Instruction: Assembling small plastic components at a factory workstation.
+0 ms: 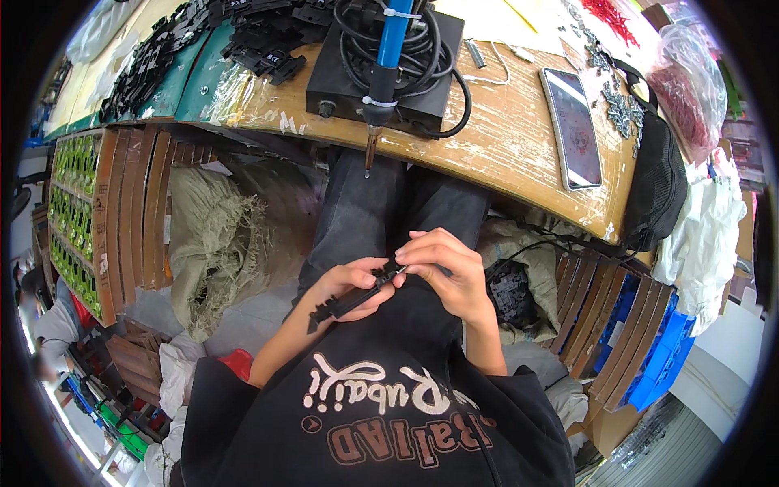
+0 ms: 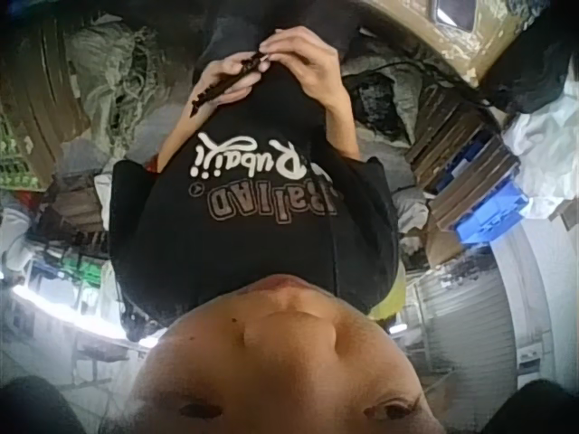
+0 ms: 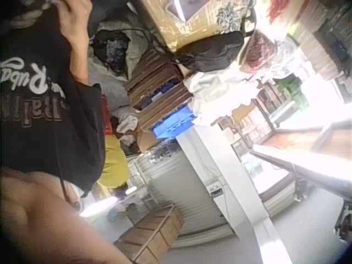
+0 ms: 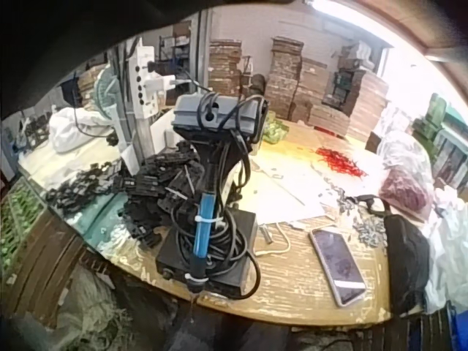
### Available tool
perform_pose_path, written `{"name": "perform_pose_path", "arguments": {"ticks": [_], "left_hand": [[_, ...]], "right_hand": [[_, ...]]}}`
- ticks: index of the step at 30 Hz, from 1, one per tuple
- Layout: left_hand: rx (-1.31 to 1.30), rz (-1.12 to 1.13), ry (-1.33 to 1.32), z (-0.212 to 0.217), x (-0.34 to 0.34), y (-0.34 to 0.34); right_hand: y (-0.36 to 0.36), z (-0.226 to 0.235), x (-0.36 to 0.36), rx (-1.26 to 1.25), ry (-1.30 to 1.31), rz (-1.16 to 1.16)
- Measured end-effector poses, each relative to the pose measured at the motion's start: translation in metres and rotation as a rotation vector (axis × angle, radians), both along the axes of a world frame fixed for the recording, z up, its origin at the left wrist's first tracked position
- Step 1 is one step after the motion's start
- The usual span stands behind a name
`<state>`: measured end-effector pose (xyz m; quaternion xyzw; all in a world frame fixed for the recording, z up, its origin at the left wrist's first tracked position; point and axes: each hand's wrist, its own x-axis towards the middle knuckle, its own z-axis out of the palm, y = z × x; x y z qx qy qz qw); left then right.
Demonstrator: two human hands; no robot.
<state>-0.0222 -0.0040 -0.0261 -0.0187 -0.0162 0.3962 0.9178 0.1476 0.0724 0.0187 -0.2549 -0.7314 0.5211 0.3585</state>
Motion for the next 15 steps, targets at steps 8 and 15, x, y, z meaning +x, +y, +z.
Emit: {"name": "perform_pose_path", "arguments": {"ticks": [8,15], "left_hand": [[0.019,0.535,1.175,0.024,0.005,0.013],[0.054,0.679,1.418,0.035,-0.011,0.026]], "right_hand": [[-0.008,-0.011,-0.019,-0.547,0.082,-0.189],[-0.014,0.001,-0.017,-1.150,0.118,0.185]]}}
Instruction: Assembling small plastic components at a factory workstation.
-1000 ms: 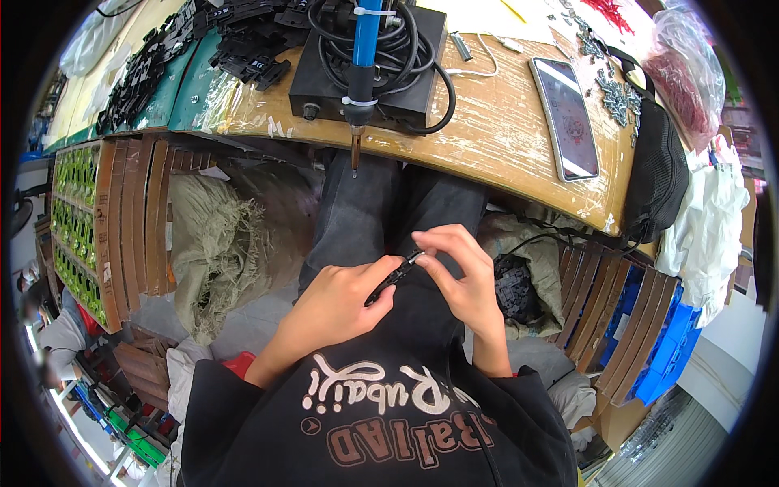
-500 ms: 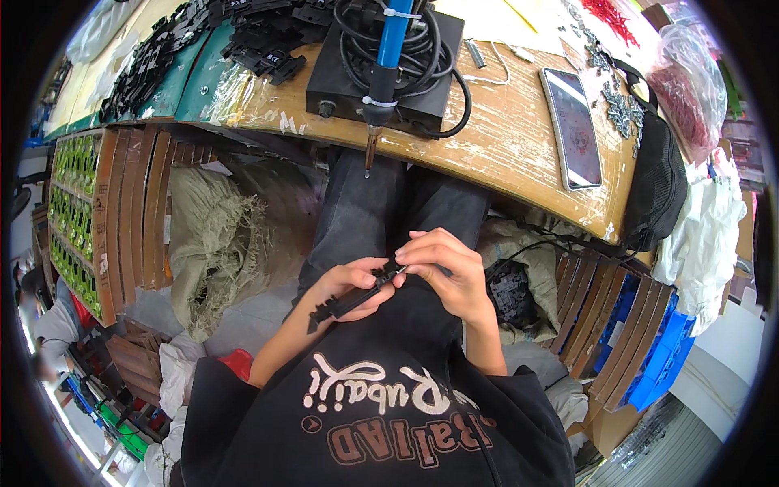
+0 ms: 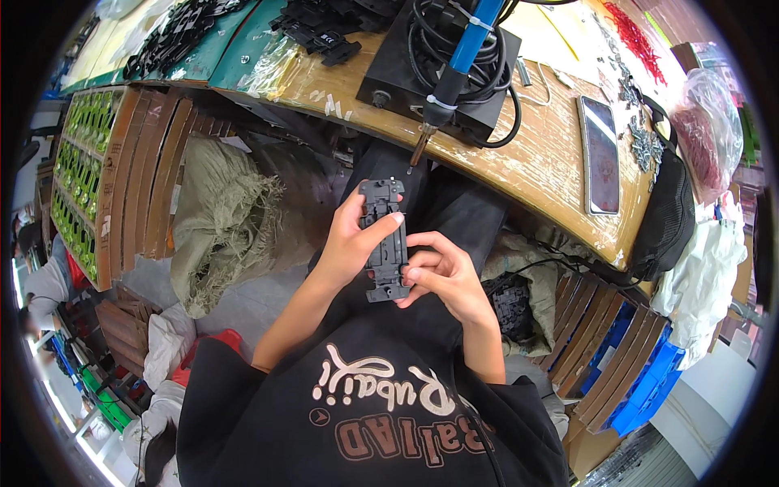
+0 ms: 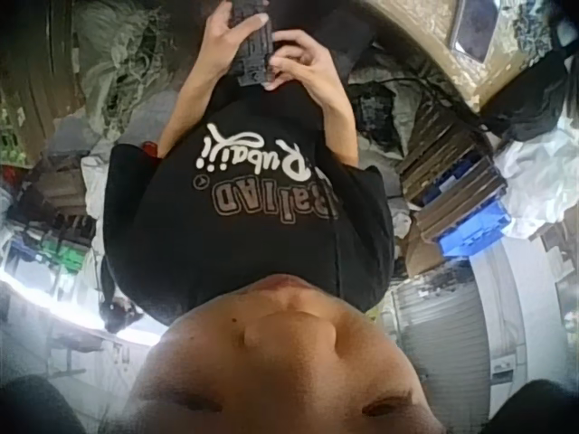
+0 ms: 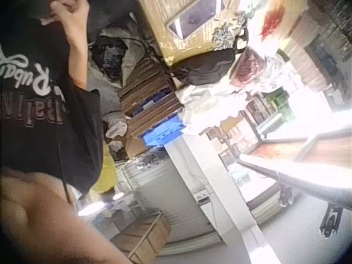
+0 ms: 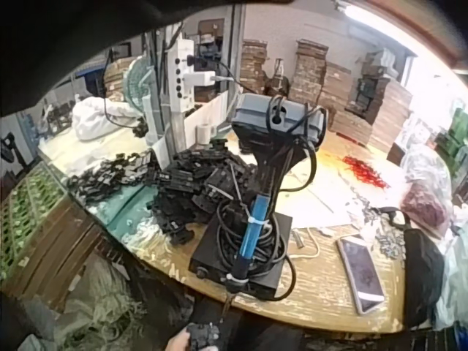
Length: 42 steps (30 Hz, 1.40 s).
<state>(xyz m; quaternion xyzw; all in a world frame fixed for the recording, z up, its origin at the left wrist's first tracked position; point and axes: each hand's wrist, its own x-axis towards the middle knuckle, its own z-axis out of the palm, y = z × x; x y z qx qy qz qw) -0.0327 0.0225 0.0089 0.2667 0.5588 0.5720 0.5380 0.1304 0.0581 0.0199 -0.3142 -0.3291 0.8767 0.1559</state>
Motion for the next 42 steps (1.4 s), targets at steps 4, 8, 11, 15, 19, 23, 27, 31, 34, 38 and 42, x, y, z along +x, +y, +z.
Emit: {"name": "perform_pose_path", "arguments": {"ticks": [4,8,11,15,19,23,27,31,34,38,42], "left_hand": [[-0.013,-0.018,-0.026,0.000,0.001,0.005],[0.008,-0.037,-0.013,0.001,0.002,0.010],[0.047,-0.060,0.016,-0.001,0.003,0.013],[0.027,-0.054,-0.012,0.003,0.003,0.014],[0.016,-0.053,-0.014,0.005,0.002,0.015],[0.066,-0.055,0.028,0.002,0.000,0.014],[0.097,-0.071,0.148,-0.004,-0.003,0.017],[0.060,-0.059,0.122,-0.004,-0.004,0.019],[0.029,-0.081,0.094,0.006,-0.004,0.021],[0.043,-0.090,0.120,0.007,-0.004,0.022],[0.048,-0.091,0.127,0.007,-0.003,0.022]], "right_hand": [[0.000,0.002,-0.006,0.014,-0.010,-0.053],[0.000,0.003,-0.004,0.039,0.002,-0.083],[0.001,0.004,-0.004,0.038,-0.003,-0.106],[0.000,0.004,-0.004,0.053,0.019,-0.132],[0.000,0.007,-0.006,0.059,0.025,-0.147],[0.000,0.005,-0.007,0.069,0.010,-0.140],[0.002,-0.007,-0.009,0.073,-0.027,-0.133],[0.004,-0.007,-0.011,0.071,-0.017,-0.126],[0.006,-0.003,-0.011,0.080,-0.006,-0.132],[0.005,-0.001,-0.010,0.087,0.002,-0.143],[0.004,0.000,-0.010,0.087,0.010,-0.148]]}}
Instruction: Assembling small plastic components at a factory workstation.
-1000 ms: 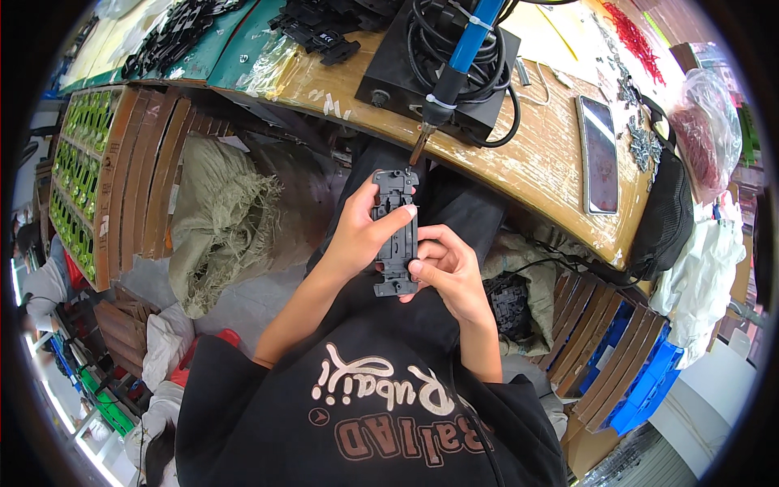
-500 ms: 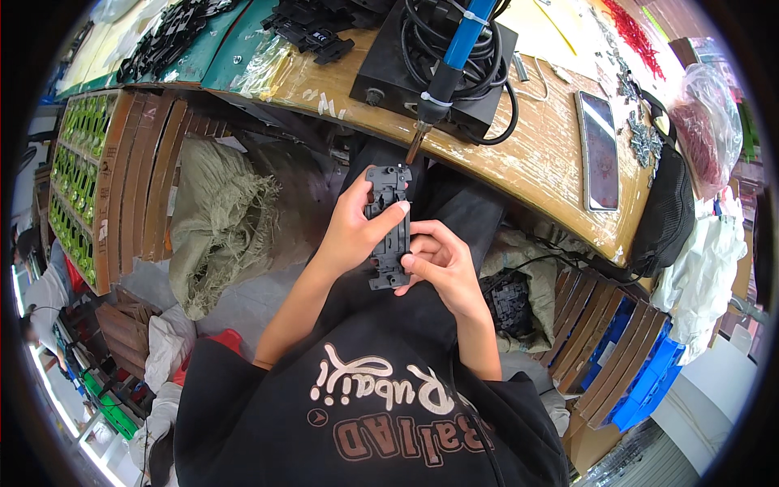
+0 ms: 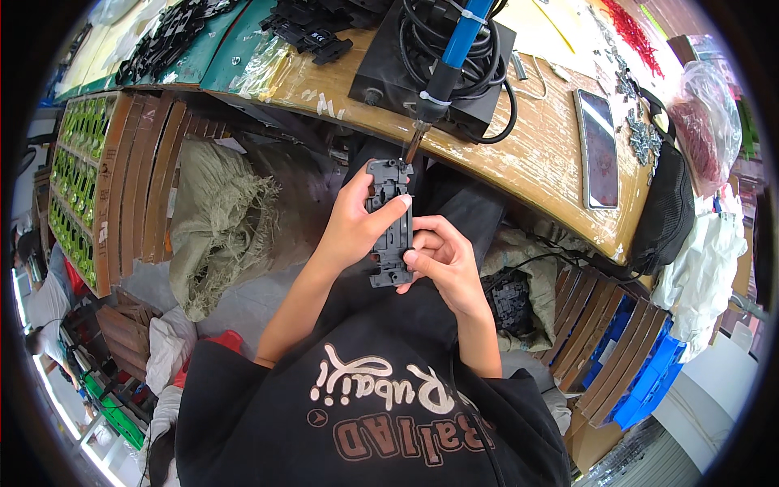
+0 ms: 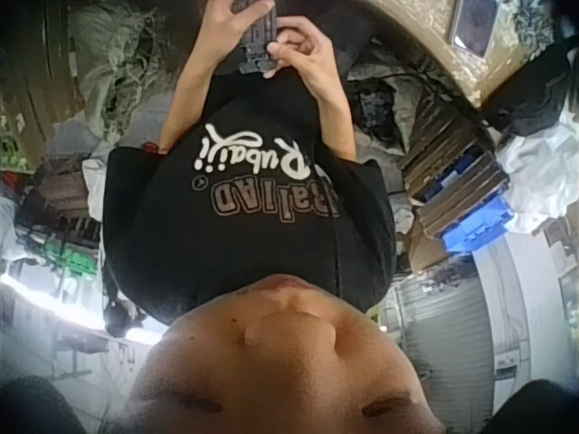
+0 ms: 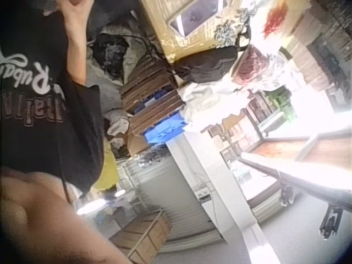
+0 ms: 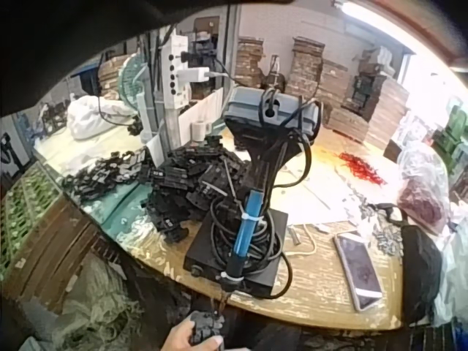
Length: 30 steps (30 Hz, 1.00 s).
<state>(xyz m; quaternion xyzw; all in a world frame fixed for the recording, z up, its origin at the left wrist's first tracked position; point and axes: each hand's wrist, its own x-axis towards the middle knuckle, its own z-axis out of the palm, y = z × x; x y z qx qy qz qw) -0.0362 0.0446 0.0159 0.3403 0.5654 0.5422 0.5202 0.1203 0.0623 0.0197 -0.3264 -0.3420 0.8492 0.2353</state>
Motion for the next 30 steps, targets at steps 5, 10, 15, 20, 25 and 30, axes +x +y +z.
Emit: {"name": "perform_pose_path", "arguments": {"ticks": [5,10,15,20,25,30], "left_hand": [[0.036,0.009,0.062,-0.004,-0.001,-0.001],[0.075,-0.034,0.141,-0.024,-0.007,0.002],[-0.260,-0.278,0.052,-0.046,-0.001,-0.012],[-0.192,-0.245,-0.020,-0.054,-0.012,-0.042],[0.006,0.328,0.161,-0.003,-0.066,-0.013],[0.338,0.666,0.514,0.051,-0.137,0.058]], "right_hand": [[0.001,-0.004,-0.002,0.013,0.012,0.008],[0.009,-0.016,-0.006,-0.014,-0.056,0.040],[0.008,-0.041,0.020,0.029,-0.213,0.156],[-0.013,-0.053,0.105,0.063,-0.420,-0.025],[-0.062,-0.073,0.228,0.012,-0.583,-0.474],[-0.100,-0.124,0.314,-0.133,-0.671,-0.672]]}}
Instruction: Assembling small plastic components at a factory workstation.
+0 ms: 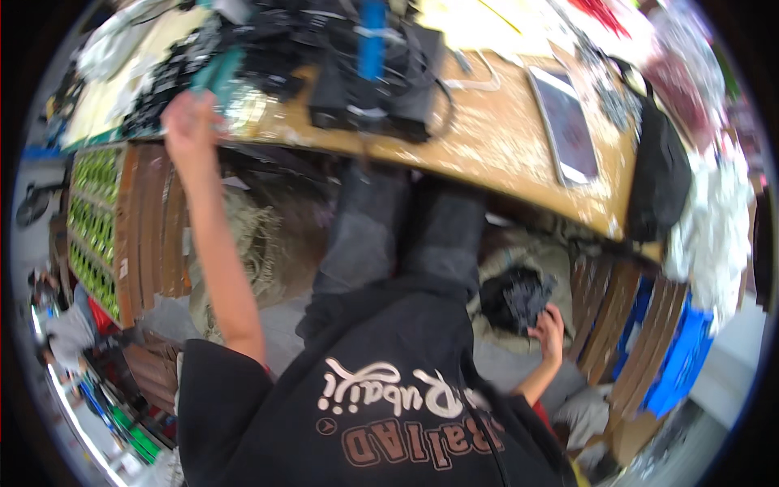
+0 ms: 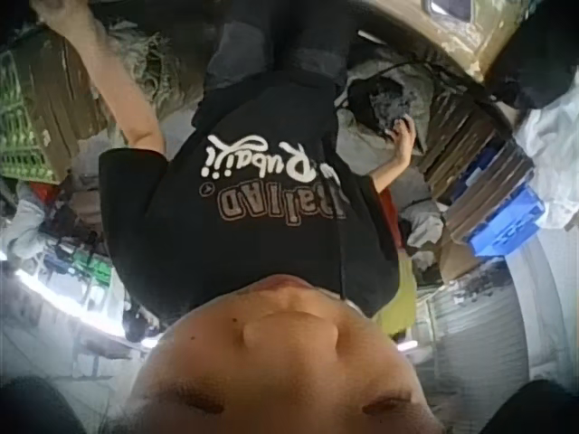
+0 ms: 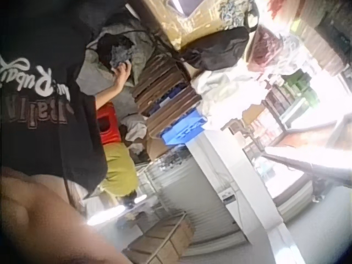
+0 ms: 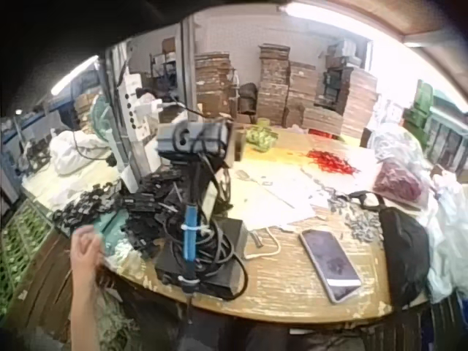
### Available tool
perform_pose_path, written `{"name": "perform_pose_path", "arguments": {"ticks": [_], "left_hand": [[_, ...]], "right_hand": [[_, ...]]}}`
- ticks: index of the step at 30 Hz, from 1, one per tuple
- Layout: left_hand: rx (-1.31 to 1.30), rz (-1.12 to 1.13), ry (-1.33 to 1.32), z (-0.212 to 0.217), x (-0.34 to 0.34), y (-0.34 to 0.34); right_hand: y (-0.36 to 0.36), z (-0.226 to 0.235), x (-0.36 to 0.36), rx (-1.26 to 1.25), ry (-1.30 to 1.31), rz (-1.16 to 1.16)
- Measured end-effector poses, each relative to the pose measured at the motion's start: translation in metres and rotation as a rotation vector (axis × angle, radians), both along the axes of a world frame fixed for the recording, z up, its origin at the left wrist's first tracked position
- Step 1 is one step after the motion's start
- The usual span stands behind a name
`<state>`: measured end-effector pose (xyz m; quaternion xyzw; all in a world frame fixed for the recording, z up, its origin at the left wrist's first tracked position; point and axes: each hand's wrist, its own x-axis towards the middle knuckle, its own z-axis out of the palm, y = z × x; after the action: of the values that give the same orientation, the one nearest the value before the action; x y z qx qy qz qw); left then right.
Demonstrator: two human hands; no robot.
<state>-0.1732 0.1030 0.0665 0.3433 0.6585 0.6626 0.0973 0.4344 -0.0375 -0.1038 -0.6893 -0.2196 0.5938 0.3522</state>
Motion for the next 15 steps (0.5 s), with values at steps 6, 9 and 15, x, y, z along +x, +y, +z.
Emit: {"name": "perform_pose_path", "arguments": {"ticks": [6,9,15], "left_hand": [[-0.261,-0.168,-0.119,0.017,-0.069,0.079],[-0.241,-0.270,-0.300,0.007,-0.087,0.100],[-0.101,-0.299,-0.206,0.015,-0.072,0.094]], "right_hand": [[-0.010,-0.072,0.005,-0.170,-0.128,-0.110],[-0.015,-0.096,-0.005,-0.257,-0.149,-0.168],[-0.044,-0.160,0.028,-0.181,-0.762,-0.105]]}}
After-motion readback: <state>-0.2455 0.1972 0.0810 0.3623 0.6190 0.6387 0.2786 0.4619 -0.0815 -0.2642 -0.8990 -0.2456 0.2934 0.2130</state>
